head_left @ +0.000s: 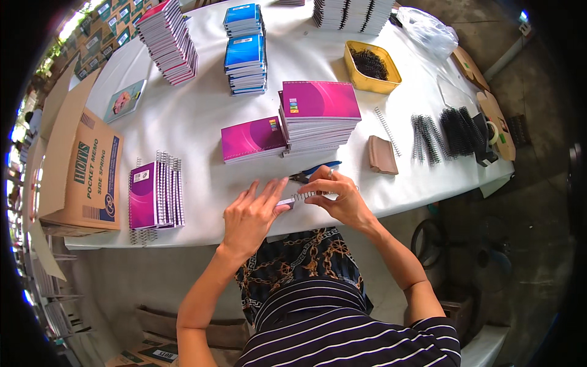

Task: The person binds spiral notebooks by hand by inserting a plastic spiral through the punched holes of the notebook pages and cover, then using a pair of pliers to cut and crimp the end of the spiral coil.

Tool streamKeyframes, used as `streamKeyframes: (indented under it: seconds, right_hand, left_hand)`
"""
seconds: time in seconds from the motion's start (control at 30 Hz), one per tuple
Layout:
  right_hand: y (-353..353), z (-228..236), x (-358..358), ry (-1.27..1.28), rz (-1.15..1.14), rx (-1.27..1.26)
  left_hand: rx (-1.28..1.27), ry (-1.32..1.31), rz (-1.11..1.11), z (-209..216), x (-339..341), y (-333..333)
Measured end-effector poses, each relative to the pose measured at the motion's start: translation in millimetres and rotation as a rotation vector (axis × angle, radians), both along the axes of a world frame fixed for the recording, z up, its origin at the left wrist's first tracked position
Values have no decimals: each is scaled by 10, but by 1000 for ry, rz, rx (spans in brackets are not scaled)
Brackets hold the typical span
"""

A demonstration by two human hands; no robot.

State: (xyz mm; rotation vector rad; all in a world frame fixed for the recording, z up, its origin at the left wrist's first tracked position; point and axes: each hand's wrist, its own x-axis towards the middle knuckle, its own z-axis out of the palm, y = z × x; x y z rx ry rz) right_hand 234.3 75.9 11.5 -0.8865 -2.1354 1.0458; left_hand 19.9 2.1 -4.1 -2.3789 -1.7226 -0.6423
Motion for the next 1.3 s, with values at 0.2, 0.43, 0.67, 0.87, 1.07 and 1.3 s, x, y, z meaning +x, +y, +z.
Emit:
streamKeyframes:
  seconds: [0.2,0.43,0.67,0.87,1.07,1.3]
  right_hand:
    - [130,-51,19,-20,141,-76]
    - [195,41,-18,-178,215,172]
    - [47,230,-129,-356,135,228]
    - [27,106,-145,-273,178,431]
    - [480,18,557,-315,190,157]
    - [1180,-4,1465,-791,62,197]
  left_hand:
    - [1,9,2,4,-14,22]
    - [-12,17,5,-17,-24,46]
    - [-41,-33,18,9,-11,47]
    - [-56,-64,2,25,98,25]
    - [-600,24,-15,279,55,50]
    - [-354,21,-296,134,-226,-20]
